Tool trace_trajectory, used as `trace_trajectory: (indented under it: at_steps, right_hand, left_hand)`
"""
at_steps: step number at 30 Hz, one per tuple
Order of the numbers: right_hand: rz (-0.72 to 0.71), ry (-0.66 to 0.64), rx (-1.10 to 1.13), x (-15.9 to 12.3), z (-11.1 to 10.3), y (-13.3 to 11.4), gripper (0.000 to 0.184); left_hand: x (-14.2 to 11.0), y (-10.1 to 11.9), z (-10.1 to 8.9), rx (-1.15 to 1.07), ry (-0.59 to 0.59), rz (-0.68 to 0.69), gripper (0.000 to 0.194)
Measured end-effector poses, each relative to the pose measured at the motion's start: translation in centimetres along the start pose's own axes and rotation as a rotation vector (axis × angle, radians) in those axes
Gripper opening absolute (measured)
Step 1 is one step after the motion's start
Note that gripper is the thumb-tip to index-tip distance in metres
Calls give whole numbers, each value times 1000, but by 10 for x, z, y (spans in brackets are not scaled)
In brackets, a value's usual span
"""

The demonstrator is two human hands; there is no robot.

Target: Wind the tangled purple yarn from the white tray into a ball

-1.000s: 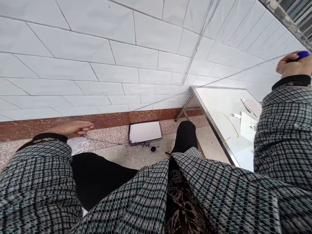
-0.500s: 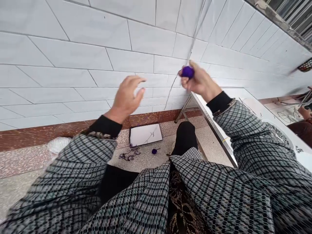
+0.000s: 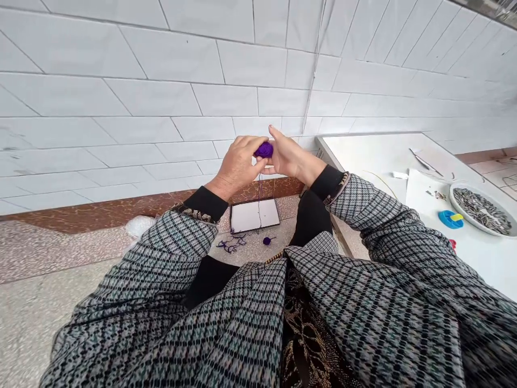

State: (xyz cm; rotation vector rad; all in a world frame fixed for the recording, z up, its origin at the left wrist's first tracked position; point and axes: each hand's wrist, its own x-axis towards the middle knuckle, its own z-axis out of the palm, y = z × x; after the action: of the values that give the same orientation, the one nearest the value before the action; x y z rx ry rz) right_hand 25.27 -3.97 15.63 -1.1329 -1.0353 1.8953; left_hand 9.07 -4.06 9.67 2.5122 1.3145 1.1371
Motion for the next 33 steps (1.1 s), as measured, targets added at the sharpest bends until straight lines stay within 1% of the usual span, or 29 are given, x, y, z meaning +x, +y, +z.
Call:
trace_trajectory:
  at_steps: [4, 5, 8, 9, 11, 13, 14, 16, 18, 20, 22, 24, 26, 27, 28, 30, 31, 33]
  right_hand:
    - [42, -65, -65, -1, -3, 2, 58]
    - [35, -54, -93, -1, -6, 2, 55]
    - [-8, 29, -161, 0, -16, 6, 45]
    - [-11, 29, -161, 0, -19, 8, 39]
    - [9, -24, -126, 0, -21, 14, 27]
    - [31, -75, -59, 0, -21, 20, 21]
    - [45, -77, -27, 1, -21, 24, 21]
    - [78, -71, 21, 2, -23, 30, 22]
    - [101, -74, 43, 2, -28, 37, 23]
    - [117, -79, -6, 3, -36, 44, 24]
    - [141, -76, -159, 8, -44, 51, 24]
    - [154, -50, -320, 17, -52, 59, 24]
    - [126, 18, -397, 30, -59, 66, 24]
    - [94, 68, -400, 38, -63, 69, 24]
    - [57, 120, -392, 46, -65, 71, 25]
    - [-27, 217, -370, 60, -69, 75, 26]
    - [-66, 252, -353, 67, -70, 76, 26]
    - [-122, 284, -320, 77, -70, 76, 22]
  left_hand:
    - [-6, -5, -9, 6, 13, -81, 49]
    - [-8, -6, -11, 5, 25, -97, 50]
    - [-15, -7, -16, -6, 45, -137, 50]
    - [-16, -7, -16, 0, 33, -141, 48]
    - [-18, -5, -17, 28, -18, -134, 41]
    - [-18, -4, -16, 42, -62, -126, 33]
    - [-18, -4, -16, 22, -72, -123, 31]
    - [-21, -6, -14, -114, -88, -123, 36]
    - [-26, -10, -8, -381, -138, -158, 52]
    - [-35, -16, 1, -685, -197, -250, 65]
    - [-45, -22, 13, -920, -271, -382, 70]
    - [-54, -31, 24, -1032, -343, -527, 65]
    - [-60, -42, 33, -1012, -381, -652, 49]
    - [-62, -48, 35, -964, -378, -686, 41]
    - [-63, -55, 37, -907, -371, -693, 34]
    - [-66, -71, 40, -821, -384, -646, 29]
    - [-67, -79, 42, -811, -429, -608, 29]
    - [-71, -93, 47, -823, -603, -514, 31]
